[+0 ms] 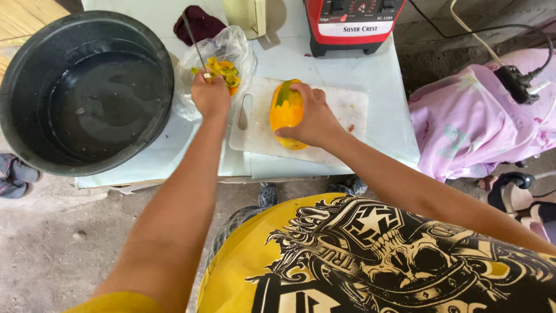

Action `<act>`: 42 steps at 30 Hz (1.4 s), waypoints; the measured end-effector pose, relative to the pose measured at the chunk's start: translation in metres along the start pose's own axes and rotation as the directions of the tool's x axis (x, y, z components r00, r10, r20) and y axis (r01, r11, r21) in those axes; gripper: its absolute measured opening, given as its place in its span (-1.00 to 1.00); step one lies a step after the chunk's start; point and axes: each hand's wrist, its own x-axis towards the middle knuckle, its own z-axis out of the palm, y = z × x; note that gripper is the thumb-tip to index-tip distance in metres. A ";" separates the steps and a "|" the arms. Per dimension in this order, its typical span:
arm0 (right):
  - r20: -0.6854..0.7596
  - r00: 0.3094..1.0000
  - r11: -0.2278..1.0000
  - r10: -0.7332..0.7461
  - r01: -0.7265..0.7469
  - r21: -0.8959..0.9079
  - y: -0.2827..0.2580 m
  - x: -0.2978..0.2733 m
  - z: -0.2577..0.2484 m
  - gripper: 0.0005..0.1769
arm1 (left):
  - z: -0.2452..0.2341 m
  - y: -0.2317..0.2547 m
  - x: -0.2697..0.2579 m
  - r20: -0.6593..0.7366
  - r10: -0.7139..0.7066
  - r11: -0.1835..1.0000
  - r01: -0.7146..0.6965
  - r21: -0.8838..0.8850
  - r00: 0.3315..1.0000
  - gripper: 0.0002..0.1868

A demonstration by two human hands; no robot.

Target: The person washes a papaya in a black basin, then uses a knife to peel the skin off on a cutting board. The person collects the peels in a plastic bag and rinses the papaya again before placing it on the cutting board.

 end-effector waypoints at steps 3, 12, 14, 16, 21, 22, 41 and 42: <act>-0.033 0.996 0.996 0.086 -0.086 0.003 -0.002 0.009 0.000 0.24 | -0.015 0.001 0.003 0.028 0.102 0.987 -0.104 0.119 0.994 -0.64; 0.090 0.961 0.931 0.261 -0.276 0.241 0.025 0.021 -0.020 0.40 | -0.028 0.064 -0.064 0.565 -0.026 0.965 -0.127 0.230 0.824 -0.32; 0.150 0.931 0.881 0.333 -0.364 0.301 0.029 0.019 -0.027 0.38 | -0.027 0.076 -0.085 0.653 -0.011 0.962 -0.171 0.215 0.757 -0.32; 0.156 0.905 0.874 0.396 -0.424 0.239 0.032 0.017 -0.031 0.36 | -0.025 0.088 -0.102 0.715 -0.010 0.949 -0.219 0.227 0.699 -0.34; 0.195 0.884 0.831 0.425 -0.467 0.304 0.029 0.016 -0.033 0.52 | -0.029 0.113 -0.116 0.762 -0.016 0.897 -0.327 0.297 0.647 -0.37; 0.227 0.862 0.805 0.453 -0.505 0.312 0.029 0.014 -0.034 0.54 | -0.031 0.117 -0.116 0.771 -0.003 0.888 -0.353 0.294 0.637 -0.37; 0.261 0.880 0.810 0.398 -0.470 0.350 0.026 0.018 -0.039 0.49 | -0.046 0.133 -0.126 0.756 0.186 0.758 -0.581 0.296 0.628 -0.46; 0.262 0.881 0.806 0.395 -0.469 0.361 0.026 0.018 -0.039 0.49 | -0.045 0.131 -0.126 0.750 0.185 0.754 -0.581 0.306 0.635 -0.46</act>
